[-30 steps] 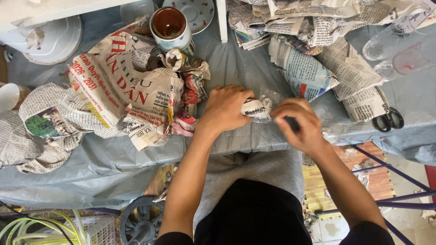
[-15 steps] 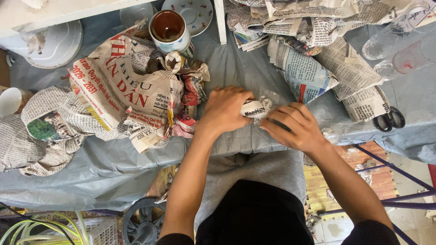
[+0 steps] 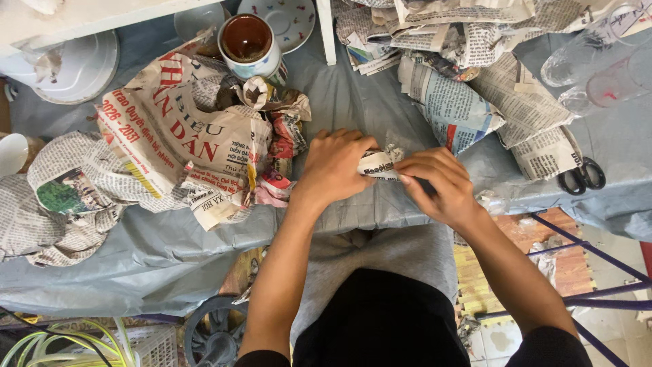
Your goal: The person wraps small ceramic bowls and a glass in newspaper on a table. They fold the paper around each item, tuck the edges, and place the wrapped items on a nearby shelf. The process is repeated for several items.
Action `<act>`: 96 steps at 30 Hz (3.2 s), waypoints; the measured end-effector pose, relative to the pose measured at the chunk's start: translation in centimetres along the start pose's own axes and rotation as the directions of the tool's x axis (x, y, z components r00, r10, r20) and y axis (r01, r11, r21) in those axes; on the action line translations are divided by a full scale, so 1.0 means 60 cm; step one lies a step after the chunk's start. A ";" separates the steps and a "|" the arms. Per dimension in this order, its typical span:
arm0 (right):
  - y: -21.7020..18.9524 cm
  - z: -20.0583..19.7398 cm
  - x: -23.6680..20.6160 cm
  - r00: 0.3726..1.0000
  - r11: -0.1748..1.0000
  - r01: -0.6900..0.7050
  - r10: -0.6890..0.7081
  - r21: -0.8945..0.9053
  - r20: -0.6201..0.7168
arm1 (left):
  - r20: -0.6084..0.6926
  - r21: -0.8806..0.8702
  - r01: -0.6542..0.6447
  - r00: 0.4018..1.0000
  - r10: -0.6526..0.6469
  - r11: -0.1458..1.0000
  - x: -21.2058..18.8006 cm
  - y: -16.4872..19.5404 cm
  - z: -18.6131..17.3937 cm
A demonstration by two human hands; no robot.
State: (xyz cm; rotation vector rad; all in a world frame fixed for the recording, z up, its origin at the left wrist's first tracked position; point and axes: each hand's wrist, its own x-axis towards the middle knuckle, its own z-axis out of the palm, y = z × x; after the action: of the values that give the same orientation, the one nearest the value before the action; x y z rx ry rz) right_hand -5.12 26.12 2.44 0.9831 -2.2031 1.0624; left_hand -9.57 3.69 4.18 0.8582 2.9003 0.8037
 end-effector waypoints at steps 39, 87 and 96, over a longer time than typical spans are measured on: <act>0.046 0.015 -0.048 0.781 0.673 -0.545 0.624 0.501 0.012 | -0.432 0.076 -0.424 0.802 0.413 0.903 -0.018 0.019 0.013; 0.061 0.041 -0.044 0.655 0.602 -0.616 0.750 0.507 -0.094 | -0.288 0.270 -0.345 0.862 0.417 0.899 0.013 0.016 0.077; 0.061 0.041 -0.047 0.660 0.601 -0.605 0.746 0.523 -0.093 | -0.303 0.254 -0.361 0.852 0.428 0.897 0.008 0.015 0.080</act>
State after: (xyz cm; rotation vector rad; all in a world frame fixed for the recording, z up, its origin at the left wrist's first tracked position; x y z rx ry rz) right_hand -6.52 26.80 -2.56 0.0187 -2.1246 2.0007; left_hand -8.77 6.84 0.50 1.5226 3.1934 0.7784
